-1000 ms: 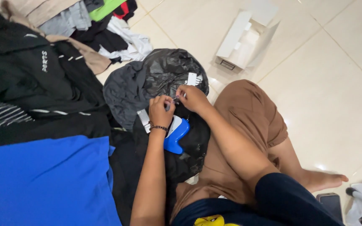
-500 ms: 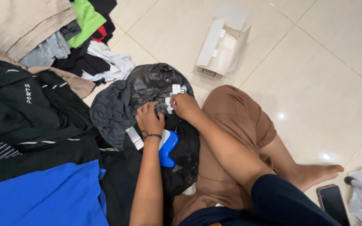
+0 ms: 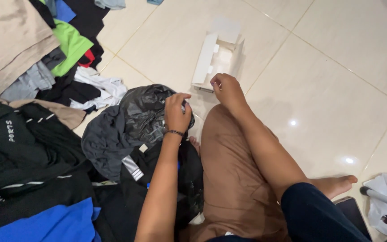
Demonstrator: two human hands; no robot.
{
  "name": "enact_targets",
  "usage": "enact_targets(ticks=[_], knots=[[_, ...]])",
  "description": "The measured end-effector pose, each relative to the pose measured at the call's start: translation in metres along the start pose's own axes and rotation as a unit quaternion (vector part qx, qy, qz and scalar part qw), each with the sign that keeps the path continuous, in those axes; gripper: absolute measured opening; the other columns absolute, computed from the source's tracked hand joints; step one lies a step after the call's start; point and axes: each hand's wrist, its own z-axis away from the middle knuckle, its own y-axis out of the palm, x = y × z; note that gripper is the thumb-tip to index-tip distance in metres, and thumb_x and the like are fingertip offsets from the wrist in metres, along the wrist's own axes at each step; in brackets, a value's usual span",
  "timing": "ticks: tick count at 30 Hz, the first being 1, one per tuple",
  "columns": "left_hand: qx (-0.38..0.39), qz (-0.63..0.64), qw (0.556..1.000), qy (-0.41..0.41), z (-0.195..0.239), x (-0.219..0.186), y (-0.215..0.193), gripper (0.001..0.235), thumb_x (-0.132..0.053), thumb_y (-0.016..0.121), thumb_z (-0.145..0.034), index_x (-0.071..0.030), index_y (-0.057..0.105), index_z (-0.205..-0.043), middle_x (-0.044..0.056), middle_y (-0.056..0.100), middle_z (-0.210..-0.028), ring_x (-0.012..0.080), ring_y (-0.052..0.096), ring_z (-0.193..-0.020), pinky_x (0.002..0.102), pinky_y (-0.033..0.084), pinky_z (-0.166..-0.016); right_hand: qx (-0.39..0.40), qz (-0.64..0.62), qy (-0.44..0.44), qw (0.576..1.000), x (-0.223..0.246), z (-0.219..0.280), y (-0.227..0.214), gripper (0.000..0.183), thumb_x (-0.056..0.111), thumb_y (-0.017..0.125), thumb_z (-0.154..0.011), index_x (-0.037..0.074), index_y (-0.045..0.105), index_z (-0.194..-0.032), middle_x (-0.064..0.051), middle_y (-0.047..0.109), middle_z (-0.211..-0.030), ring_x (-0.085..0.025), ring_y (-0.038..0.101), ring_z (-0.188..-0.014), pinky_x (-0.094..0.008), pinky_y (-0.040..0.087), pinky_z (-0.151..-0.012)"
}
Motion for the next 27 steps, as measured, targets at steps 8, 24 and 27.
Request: enact_targets(ticks=[8, 24, 27], knots=[[0.067, -0.073, 0.994, 0.049, -0.045, -0.014, 0.059, 0.02, -0.02, 0.059, -0.095, -0.023, 0.068, -0.112, -0.001, 0.066, -0.116, 0.023, 0.055, -0.122, 0.04, 0.047, -0.103, 0.037, 0.074, 0.045, 0.996, -0.081, -0.041, 0.031, 0.017, 0.01, 0.067, -0.094, 0.006, 0.074, -0.109, -0.018, 0.074, -0.092, -0.036, 0.074, -0.09, -0.045, 0.06, -0.077], [0.255, -0.156, 0.953, -0.044, -0.06, -0.004, 0.097, 0.024, -0.035, 0.06, -0.096, -0.025, 0.067, -0.116, -0.002, 0.068, -0.106, 0.0224, 0.062, -0.11, 0.038, 0.052, -0.094, 0.094, 0.154, 0.172, 0.968, -0.069, -0.055, 0.032, 0.046, 0.009, 0.079, -0.084, -0.006, 0.059, -0.122, -0.026, 0.065, -0.1, -0.041, 0.069, -0.101, -0.051, 0.061, -0.081], [0.258, -0.145, 0.953, -0.057, -0.059, -0.007, 0.094, 0.025, -0.033, 0.058, -0.097, -0.025, 0.065, -0.12, -0.001, 0.066, -0.111, 0.0229, 0.061, -0.114, 0.038, 0.051, -0.095, 0.091, 0.175, 0.152, 0.968, -0.067, -0.057, 0.031, 0.044, 0.01, 0.08, -0.084, -0.005, 0.061, -0.121, -0.024, 0.067, -0.1, -0.039, 0.069, -0.101, -0.049, 0.06, -0.083]])
